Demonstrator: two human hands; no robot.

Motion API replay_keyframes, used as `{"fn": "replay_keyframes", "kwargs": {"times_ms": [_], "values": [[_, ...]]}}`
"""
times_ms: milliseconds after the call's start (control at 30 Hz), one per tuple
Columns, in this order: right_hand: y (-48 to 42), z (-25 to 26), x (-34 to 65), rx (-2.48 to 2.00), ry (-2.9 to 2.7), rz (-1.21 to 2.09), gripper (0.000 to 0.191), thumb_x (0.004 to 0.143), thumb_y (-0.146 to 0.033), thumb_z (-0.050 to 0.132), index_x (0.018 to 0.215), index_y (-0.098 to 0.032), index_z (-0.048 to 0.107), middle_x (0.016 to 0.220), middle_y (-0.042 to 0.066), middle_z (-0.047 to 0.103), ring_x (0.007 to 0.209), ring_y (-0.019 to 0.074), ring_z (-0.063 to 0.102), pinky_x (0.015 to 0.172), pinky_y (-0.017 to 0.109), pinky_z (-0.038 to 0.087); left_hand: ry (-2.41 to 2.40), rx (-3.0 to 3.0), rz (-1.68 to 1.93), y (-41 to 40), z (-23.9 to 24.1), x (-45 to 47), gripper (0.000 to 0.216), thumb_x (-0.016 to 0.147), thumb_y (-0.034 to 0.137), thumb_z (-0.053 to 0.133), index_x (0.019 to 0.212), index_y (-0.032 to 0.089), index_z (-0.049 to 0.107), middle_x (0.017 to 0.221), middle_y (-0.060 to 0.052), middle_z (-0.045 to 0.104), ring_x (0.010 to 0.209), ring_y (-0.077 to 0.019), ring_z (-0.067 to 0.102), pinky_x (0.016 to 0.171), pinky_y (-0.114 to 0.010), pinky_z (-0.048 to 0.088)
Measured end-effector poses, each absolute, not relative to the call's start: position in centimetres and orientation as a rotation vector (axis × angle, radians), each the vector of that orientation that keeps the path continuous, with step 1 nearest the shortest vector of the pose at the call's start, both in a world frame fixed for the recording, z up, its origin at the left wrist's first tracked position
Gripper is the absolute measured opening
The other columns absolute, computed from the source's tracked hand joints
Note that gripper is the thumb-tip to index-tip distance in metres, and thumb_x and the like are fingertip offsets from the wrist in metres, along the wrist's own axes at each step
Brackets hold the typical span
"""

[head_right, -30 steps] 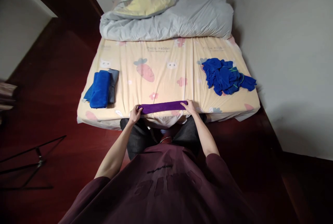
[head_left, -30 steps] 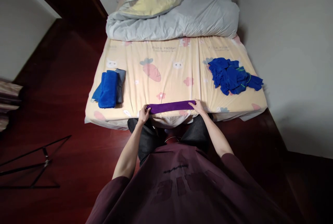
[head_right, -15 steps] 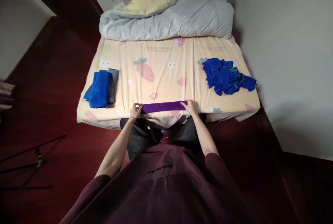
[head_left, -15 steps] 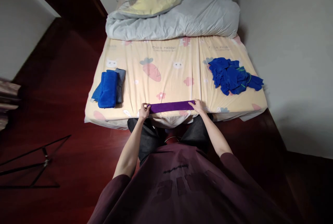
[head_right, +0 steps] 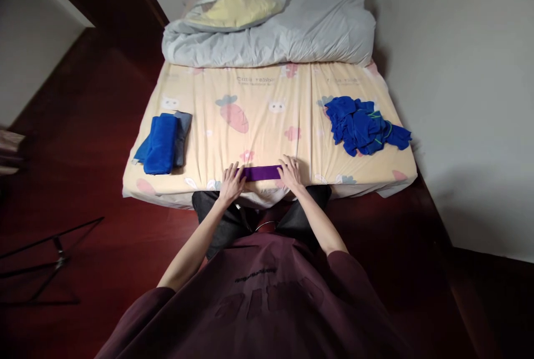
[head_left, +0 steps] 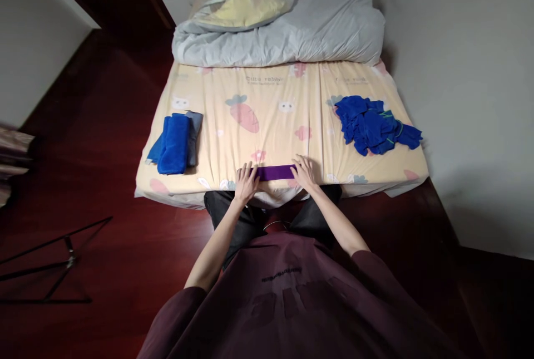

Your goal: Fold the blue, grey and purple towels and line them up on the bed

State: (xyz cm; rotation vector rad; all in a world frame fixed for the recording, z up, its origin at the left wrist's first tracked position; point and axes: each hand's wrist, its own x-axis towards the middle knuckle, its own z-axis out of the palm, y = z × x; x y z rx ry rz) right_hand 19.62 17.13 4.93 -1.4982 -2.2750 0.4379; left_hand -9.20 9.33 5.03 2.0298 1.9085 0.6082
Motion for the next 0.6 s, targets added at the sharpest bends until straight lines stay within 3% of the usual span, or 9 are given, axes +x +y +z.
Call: {"fn": "replay_keyframes", "kwargs": {"times_ms": [200,433,600], "values": [[15.7,3.6,18.6,-1.36,-2.408,0.633,0.054,0.107,-0.035,0.047,0.16,-0.023,0.049,0.168,0.008,0.041,0.16,0.0302,0.027,0.134,0.057,0.017,1.713,2.012,0.581,10.0,3.1,-8.6,0.069,0.096,0.042,0.056,0.161,0.021,0.046,0.174,-0.014,0.028,0.164,-0.0385,0.011,0.132,-0.06,0.005],[16.8,2.6,19.5,-1.379,-2.427,0.615,0.053,0.109,-0.037,0.041,0.161,-0.026,0.048,0.169,0.005,0.04,0.161,0.0255,0.027,0.135,0.052,0.015,1.698,1.914,0.607,11.3,1.9,-11.2,0.074,0.089,0.045,0.066,0.158,0.024,0.049,0.173,-0.015,0.03,0.164,-0.0379,0.013,0.131,-0.061,0.01],[17.1,2.5,19.9,-1.343,-2.42,0.641,0.052,0.11,-0.038,0.04,0.159,-0.023,0.05,0.168,0.007,0.042,0.16,0.0236,0.031,0.134,0.047,0.018,1.717,1.904,0.586,10.8,2.4,-13.2,0.075,0.09,0.046,0.065,0.158,0.019,0.045,0.172,-0.019,0.029,0.164,-0.0363,0.013,0.132,-0.059,0.01]]}}
